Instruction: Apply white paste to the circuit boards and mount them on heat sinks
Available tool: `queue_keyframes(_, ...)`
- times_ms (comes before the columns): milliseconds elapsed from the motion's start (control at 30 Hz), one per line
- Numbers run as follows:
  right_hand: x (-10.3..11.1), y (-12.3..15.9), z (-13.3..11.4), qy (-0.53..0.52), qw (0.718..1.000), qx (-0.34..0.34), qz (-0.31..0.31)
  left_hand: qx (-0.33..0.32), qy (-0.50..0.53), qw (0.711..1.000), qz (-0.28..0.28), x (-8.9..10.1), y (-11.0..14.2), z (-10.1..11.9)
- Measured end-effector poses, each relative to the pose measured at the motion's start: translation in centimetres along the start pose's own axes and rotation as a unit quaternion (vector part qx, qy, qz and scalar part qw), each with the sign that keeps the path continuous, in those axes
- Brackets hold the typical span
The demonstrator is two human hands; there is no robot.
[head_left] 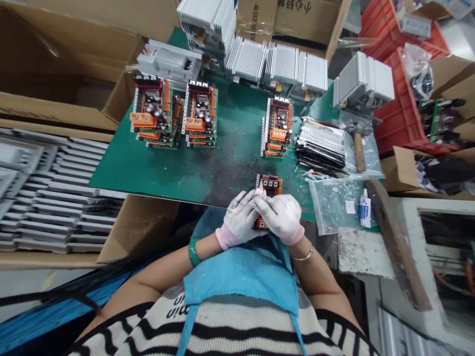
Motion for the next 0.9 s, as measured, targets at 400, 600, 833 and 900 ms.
queue_keyframes(400,3.6,2.4,2.6,-0.072,0.974,-0.195,0.088,0.020,0.019,0.998,-0.050,-0.3,0.1,-0.3)
queue_keyframes(600,5.1,5.5,4.5,-0.160,0.903,-0.393,0.059,0.016,0.029,0.998,-0.044,-0.3,0.3,-0.3)
queue_keyframes(833,4.1,3.8,2.5,-0.162,0.937,-0.310,0.004,0.022,0.026,0.998,-0.051,-0.4,0.3,-0.3)
queue_keyframes(900,3.7,3.5,2.1,-0.160,0.945,-0.285,-0.006,0.028,0.025,0.998,-0.060,-0.5,0.3,-0.3)
Point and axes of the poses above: each hand's wrist, its own y-axis away from the middle knuckle, its own x-axis out of the back of the hand, z = x × y, the point moved 6 cm from there along -y, towards the middle knuckle, and after that the axes turned 8 degrees about z, right-handed, at the moved point
